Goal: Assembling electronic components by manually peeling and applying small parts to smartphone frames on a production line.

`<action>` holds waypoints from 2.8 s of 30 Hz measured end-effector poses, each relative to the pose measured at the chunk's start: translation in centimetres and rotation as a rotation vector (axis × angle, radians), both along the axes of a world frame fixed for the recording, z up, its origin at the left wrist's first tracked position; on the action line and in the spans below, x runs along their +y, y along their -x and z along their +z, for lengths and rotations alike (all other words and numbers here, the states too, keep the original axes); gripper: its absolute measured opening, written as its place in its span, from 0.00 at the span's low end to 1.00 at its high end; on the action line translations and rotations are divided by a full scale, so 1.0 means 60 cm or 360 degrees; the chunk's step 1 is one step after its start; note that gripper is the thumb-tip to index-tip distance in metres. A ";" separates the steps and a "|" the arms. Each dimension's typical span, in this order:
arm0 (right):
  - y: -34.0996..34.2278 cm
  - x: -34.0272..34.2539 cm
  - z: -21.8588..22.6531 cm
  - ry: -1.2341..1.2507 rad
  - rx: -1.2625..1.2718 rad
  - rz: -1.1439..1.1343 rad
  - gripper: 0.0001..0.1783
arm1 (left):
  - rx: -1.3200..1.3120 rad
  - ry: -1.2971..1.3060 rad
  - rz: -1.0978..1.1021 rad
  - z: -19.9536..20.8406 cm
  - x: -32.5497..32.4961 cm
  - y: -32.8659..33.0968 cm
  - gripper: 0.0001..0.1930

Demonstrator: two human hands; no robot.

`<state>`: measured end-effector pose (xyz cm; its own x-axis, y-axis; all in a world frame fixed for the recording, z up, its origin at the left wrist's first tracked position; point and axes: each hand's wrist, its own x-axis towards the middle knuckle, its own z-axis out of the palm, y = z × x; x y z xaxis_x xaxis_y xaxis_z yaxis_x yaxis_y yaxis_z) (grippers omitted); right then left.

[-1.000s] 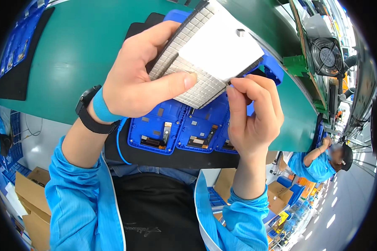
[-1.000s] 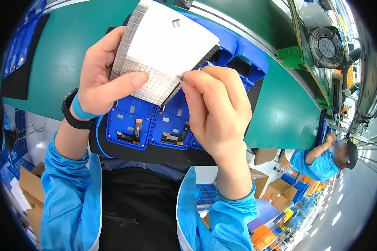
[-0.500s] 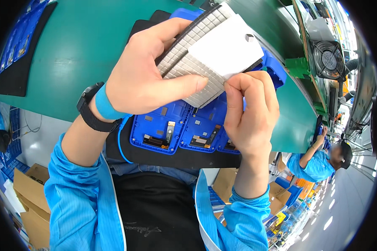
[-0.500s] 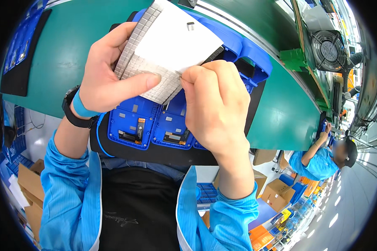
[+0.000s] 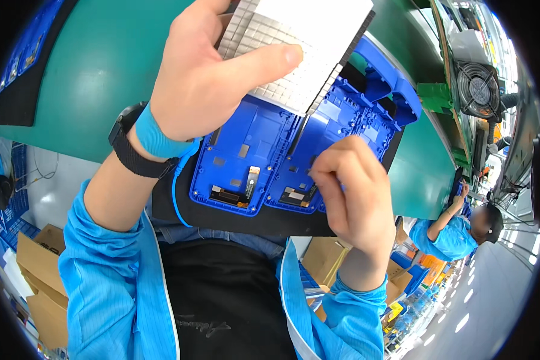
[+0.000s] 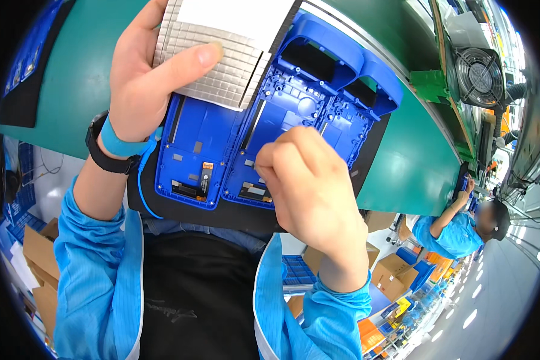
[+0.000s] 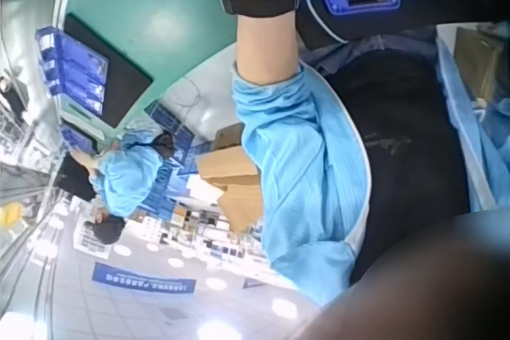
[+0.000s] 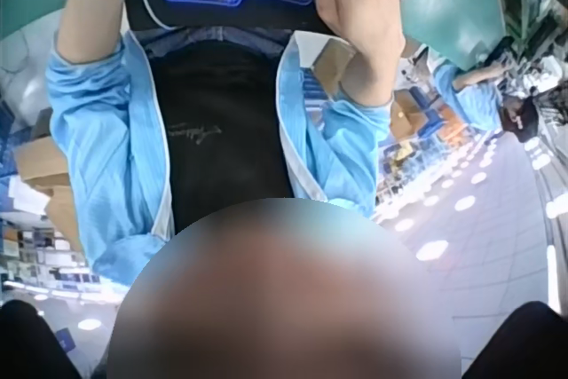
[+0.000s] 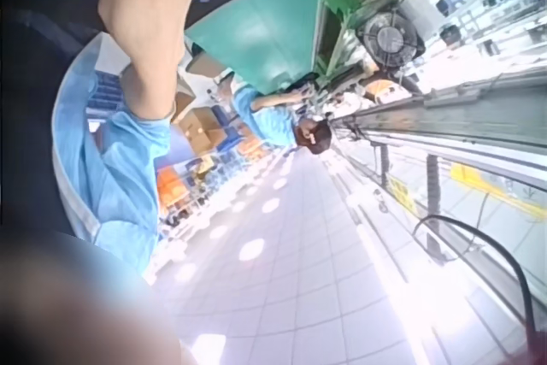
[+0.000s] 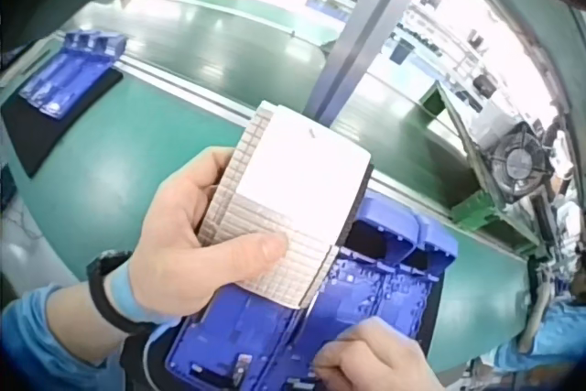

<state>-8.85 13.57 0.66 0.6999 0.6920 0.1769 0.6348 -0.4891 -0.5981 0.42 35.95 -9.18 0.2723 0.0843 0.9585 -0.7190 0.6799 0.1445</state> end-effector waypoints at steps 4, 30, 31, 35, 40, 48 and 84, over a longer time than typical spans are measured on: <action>0.010 -0.003 -0.017 0.0201 0.0120 0.0053 0.09 | 0.0222 -0.0088 0.0087 0.008 -0.001 0.028 0.29; 0.009 0.023 -0.019 0.0389 -0.0002 0.0094 0.08 | 0.0577 -0.0309 0.0399 0.032 0.020 0.076 0.28; 0.009 0.023 -0.019 0.0391 -0.0001 0.0093 0.08 | 0.0617 -0.0322 0.0422 0.034 0.020 0.080 0.28; 0.018 0.025 -0.021 0.0407 -0.0077 0.0032 0.09 | 0.0573 -0.0305 0.0386 0.029 0.020 0.073 0.28; 0.035 0.016 -0.036 0.0354 -0.0181 -0.0069 0.11 | 0.0652 -0.0360 0.0471 0.036 0.023 0.090 0.28; 0.043 -0.005 -0.028 0.0297 -0.0220 -0.0075 0.11 | 0.0675 -0.0337 0.0441 0.033 0.018 0.086 0.29; 0.025 -0.050 -0.049 0.0242 -0.0190 -0.0112 0.15 | 0.0910 -0.0352 0.0378 0.051 -0.010 0.080 0.29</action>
